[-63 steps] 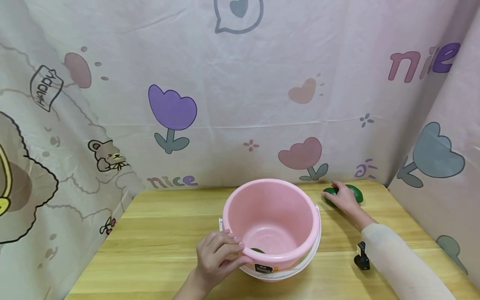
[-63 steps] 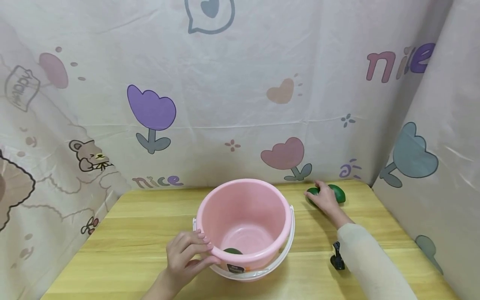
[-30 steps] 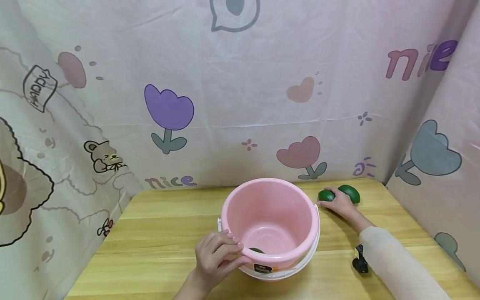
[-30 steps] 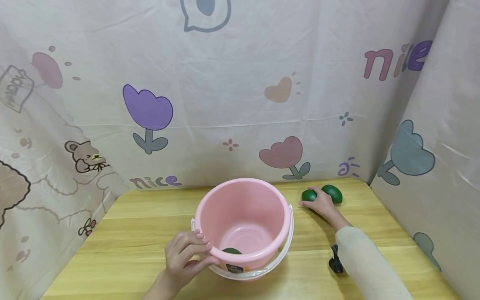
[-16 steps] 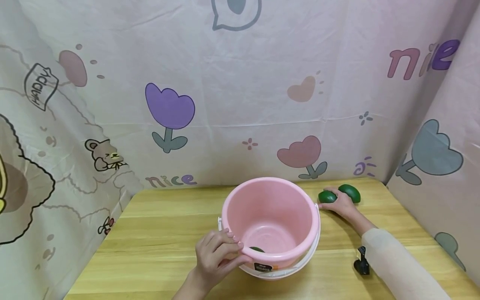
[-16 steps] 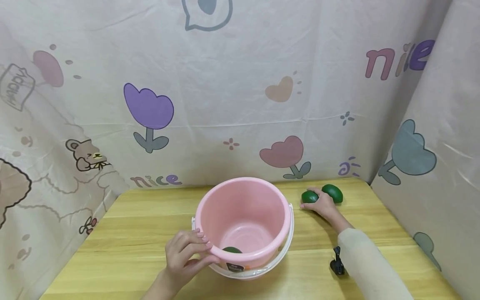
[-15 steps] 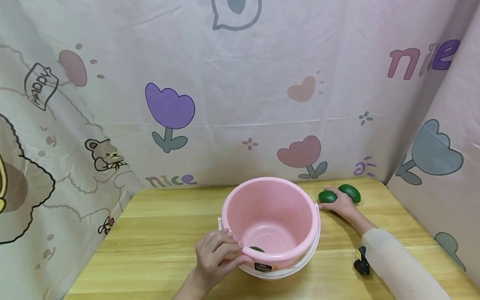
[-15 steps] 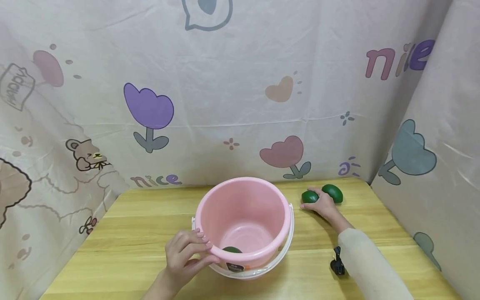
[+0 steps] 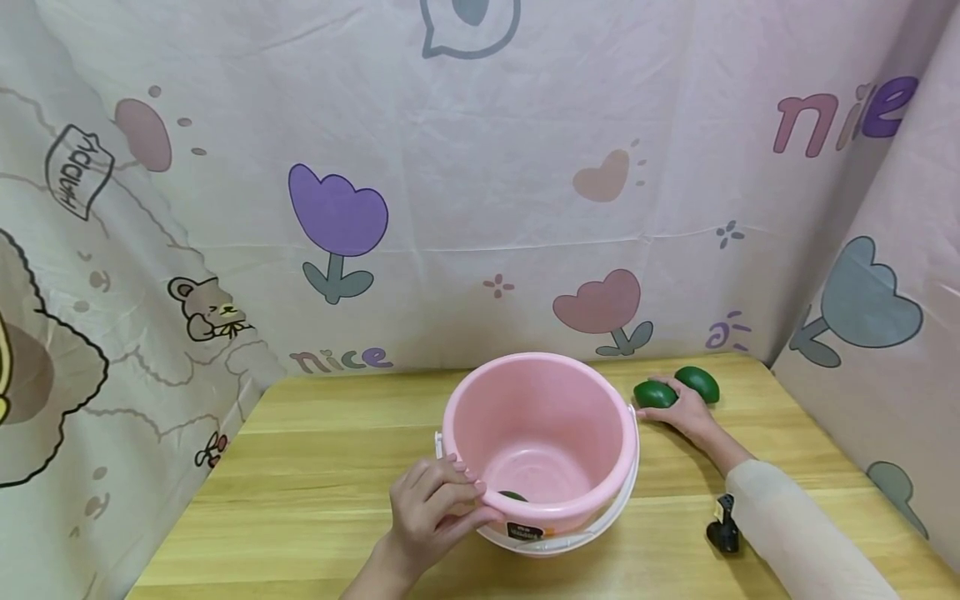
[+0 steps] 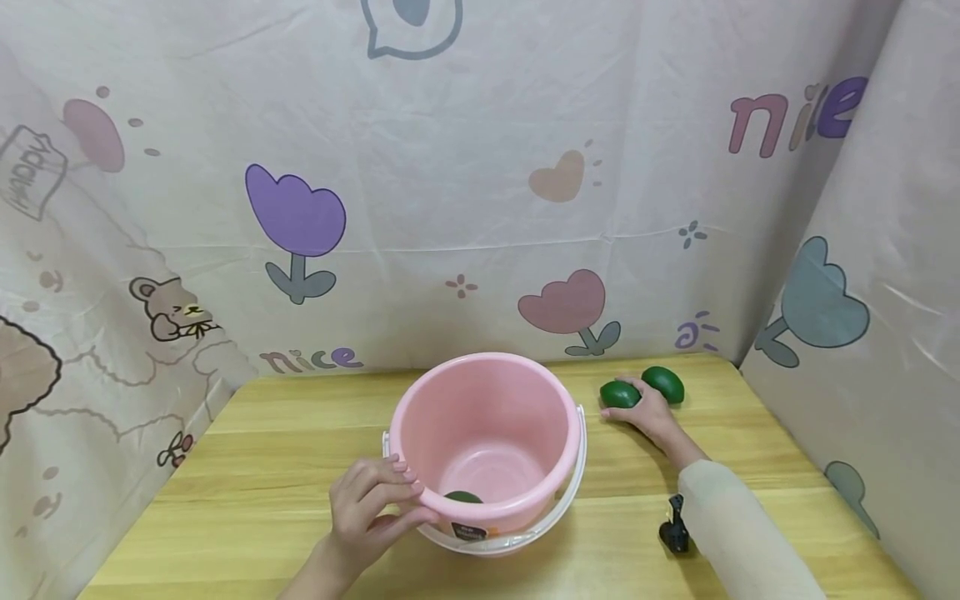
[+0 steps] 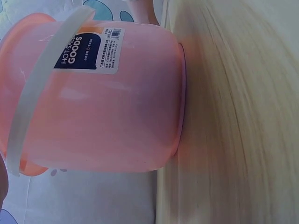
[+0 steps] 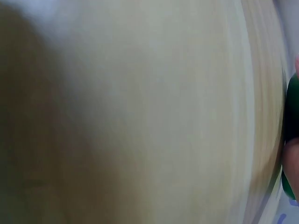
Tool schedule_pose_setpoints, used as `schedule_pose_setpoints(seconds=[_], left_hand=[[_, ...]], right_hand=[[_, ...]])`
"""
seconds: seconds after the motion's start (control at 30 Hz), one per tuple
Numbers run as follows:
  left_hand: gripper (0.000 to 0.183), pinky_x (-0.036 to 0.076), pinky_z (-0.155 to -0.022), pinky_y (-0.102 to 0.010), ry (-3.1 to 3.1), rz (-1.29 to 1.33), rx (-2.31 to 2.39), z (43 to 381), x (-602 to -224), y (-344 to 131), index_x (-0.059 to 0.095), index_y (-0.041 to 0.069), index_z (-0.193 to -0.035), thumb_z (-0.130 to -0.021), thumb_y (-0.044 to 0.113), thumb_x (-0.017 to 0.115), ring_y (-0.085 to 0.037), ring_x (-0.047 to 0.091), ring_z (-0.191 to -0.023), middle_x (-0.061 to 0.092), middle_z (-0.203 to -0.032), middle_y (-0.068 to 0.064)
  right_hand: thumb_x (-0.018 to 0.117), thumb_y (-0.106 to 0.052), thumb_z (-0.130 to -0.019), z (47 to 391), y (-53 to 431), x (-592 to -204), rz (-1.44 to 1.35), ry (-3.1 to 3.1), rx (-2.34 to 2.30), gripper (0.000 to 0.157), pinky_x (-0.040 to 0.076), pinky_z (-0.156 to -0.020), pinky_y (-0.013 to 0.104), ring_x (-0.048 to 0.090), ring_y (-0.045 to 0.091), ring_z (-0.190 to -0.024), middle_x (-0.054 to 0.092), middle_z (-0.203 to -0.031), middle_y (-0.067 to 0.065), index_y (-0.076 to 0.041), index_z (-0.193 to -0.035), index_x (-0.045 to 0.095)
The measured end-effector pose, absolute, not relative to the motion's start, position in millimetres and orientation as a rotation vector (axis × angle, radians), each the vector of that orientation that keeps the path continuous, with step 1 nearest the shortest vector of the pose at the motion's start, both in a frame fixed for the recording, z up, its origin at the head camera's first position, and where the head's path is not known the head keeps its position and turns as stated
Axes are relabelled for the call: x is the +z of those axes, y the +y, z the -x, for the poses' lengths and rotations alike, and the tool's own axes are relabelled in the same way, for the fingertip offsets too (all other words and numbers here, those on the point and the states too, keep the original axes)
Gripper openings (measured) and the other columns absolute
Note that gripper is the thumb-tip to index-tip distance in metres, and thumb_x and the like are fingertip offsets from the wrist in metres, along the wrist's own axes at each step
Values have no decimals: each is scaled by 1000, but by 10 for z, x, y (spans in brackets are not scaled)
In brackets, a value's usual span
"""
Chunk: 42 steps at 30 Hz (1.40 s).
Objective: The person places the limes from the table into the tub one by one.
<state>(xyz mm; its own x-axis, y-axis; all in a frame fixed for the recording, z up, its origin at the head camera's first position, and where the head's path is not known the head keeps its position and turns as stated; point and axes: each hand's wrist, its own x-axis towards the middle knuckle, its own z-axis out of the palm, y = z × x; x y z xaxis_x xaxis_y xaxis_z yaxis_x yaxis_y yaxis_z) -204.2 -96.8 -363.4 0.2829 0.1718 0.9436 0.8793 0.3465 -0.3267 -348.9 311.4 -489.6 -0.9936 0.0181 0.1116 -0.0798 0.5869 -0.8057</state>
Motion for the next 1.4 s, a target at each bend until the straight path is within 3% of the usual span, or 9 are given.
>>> schedule_pose_setpoints(seconds=[0.23, 1.07, 1.2, 1.4], left_hand=[[34, 53, -59, -21, -1211, 1142, -646, 2044, -3636, -972, 63, 5, -61, -72, 36, 73, -13, 52, -59, 57, -60, -2], [35, 54, -60, -23, -1211, 1139, -642, 2054, -3642, -967, 63, 6, -61, -72, 37, 73, -14, 54, -58, 58, -60, -2], [34, 53, -60, -22, -1209, 1141, -647, 2054, -3647, -966, 63, 5, -61, -72, 36, 73, -14, 53, -58, 57, -60, -2], [34, 53, -59, -21, -1209, 1142, -653, 2050, -3649, -970, 63, 5, -62, -72, 36, 73, -14, 53, -58, 57, -60, -2]], right_hand=[[79, -28, -68, 3481, 3104, -4902, -32, -2662, 1486, 77, 41, -93, 52, 43, 39, -111, 43, -126, 28, -4, -130, 42], [77, -28, -72, 3314, 3075, -4912, -48, -2659, 1581, 77, 36, -98, 57, 40, 40, -117, 39, -132, 25, -3, -134, 38], [77, -25, -71, 3286, 3051, -4919, -72, -2649, 1596, 75, 40, -98, 49, 44, 35, -114, 43, -129, 24, -3, -132, 40], [78, -22, -69, 3241, 3028, -4940, -109, -2630, 1582, 71, 44, -87, 21, 53, 11, -100, 49, -124, 20, -1, -128, 44]])
